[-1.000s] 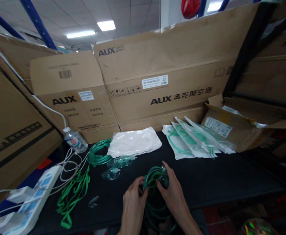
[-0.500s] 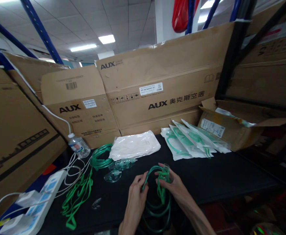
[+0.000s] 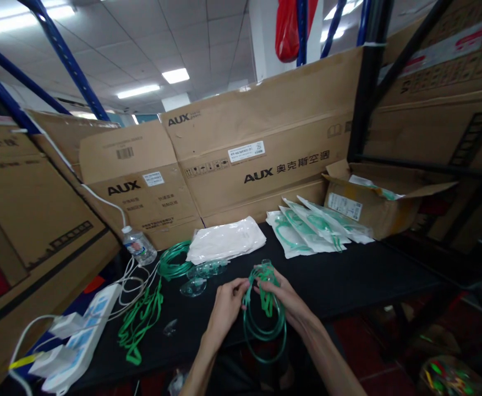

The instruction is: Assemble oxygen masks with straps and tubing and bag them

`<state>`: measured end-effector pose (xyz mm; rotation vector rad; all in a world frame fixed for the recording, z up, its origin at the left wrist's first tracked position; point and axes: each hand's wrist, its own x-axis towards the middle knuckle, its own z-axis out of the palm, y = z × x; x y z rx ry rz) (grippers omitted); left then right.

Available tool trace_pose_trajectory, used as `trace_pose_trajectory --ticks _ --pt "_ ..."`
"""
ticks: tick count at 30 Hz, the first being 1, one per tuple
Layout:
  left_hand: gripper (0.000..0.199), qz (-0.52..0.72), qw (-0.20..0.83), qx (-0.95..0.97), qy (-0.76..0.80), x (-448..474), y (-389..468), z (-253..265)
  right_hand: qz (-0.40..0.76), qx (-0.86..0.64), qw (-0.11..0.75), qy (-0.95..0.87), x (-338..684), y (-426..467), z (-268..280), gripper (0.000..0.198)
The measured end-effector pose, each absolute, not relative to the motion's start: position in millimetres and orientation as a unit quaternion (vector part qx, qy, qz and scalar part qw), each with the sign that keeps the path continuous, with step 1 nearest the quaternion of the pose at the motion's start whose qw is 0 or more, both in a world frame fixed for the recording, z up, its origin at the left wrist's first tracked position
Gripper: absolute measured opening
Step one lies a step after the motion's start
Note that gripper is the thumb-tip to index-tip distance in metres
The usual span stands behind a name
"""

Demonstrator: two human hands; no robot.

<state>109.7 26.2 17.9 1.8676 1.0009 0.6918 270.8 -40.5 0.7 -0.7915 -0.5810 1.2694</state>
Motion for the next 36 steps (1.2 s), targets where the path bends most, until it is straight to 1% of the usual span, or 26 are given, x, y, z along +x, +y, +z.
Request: trace_pose_trajectory --ticks 2,5,8,12,15,19,22,24,28,31,34,36 --pt "0.048 0.272 0.449 0.754 0.395 111.3 24.1 21.2 0.576 -0.338 0.7 -0.253 271.5 -38.8 3.6 0.058" --pt "0.045 0.262 0.452 0.762 0.384 111.9 24.1 26.6 0.583 -0.323 0.706 -0.238 270.6 -32.4 3.9 0.061" --pt "0.039 0.278 0.423 0.773 0.382 111.1 28.1 31.8 0.592 -0.317 0.707 -0.221 270.0 -27.7 1.2 0.064" --pt "0.036 0.328 0.368 0.777 0.392 115.3 34.8 31.1 0.609 -0.304 0.7 -0.218 271.3 -31.4 -1.1 0.059" --pt "0.035 0.349 0.347 0.773 0.4 124.9 38.0 26.3 0.618 -0.301 0.692 -0.221 270.0 -37.4 -1.5 0.053" --pt "0.031 0.358 0.322 0.778 0.403 139.4 39.3 25.8 0.625 -0.308 0.684 -0.217 264.2 -41.2 -3.8 0.053" --pt "0.027 0.359 0.299 0.786 0.405 148.3 35.9 27.1 0.612 -0.323 0.694 -0.199 261.7 -37.9 -8.9 0.056" --pt "0.029 0.354 0.299 0.79 0.401 153.9 30.0 25.8 0.593 -0.34 0.708 -0.18 261.3 -33.6 -13.7 0.059" --pt "0.041 0.331 0.316 0.801 0.386 163.7 14.0 24.2 0.55 -0.363 0.738 -0.148 260.0 -26.1 -20.6 0.063" --pt "0.042 0.312 0.31 0.81 0.387 159.9 16.8 34.9 0.539 -0.36 0.751 -0.128 257.8 -24.4 -21.6 0.06" --pt "0.049 0.313 0.262 0.803 0.436 134.2 50.8 56.1 0.552 -0.354 0.748 -0.107 257.0 -25.1 -22.2 0.054" --pt "0.055 0.324 0.201 0.778 0.5 105.7 88.6 70.1 0.562 -0.345 0.745 -0.097 257.4 -26.4 -23.7 0.058"
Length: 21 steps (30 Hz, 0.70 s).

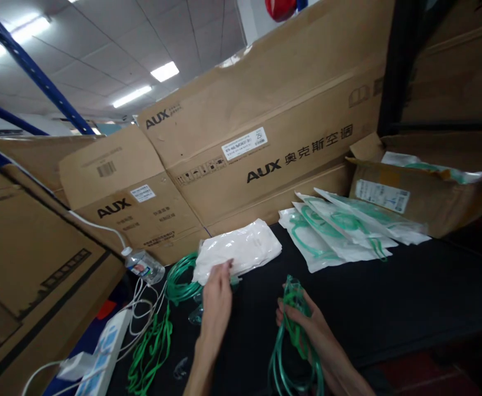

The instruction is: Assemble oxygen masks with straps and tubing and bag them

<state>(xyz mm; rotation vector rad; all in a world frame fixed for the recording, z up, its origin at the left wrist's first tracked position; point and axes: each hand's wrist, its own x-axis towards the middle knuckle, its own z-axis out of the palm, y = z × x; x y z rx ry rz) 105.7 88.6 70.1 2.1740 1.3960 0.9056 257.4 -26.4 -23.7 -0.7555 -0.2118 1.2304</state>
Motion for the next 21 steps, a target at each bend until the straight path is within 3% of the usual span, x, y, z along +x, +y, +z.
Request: trace_pose_trajectory --ticks 4,12,21 --pt "0.059 0.279 0.098 0.723 0.625 45.2 164.6 82.1 0.594 -0.318 0.733 -0.097 257.6 -29.8 -26.8 0.075" --pt "0.03 0.133 0.104 0.722 0.671 -0.8 215.3 67.8 0.642 -0.24 0.721 -0.099 255.2 -32.3 -22.4 0.091" --pt "0.042 0.149 0.109 0.72 0.669 12.9 246.4 74.2 0.679 -0.189 0.7 -0.116 254.2 -31.2 -24.3 0.093"
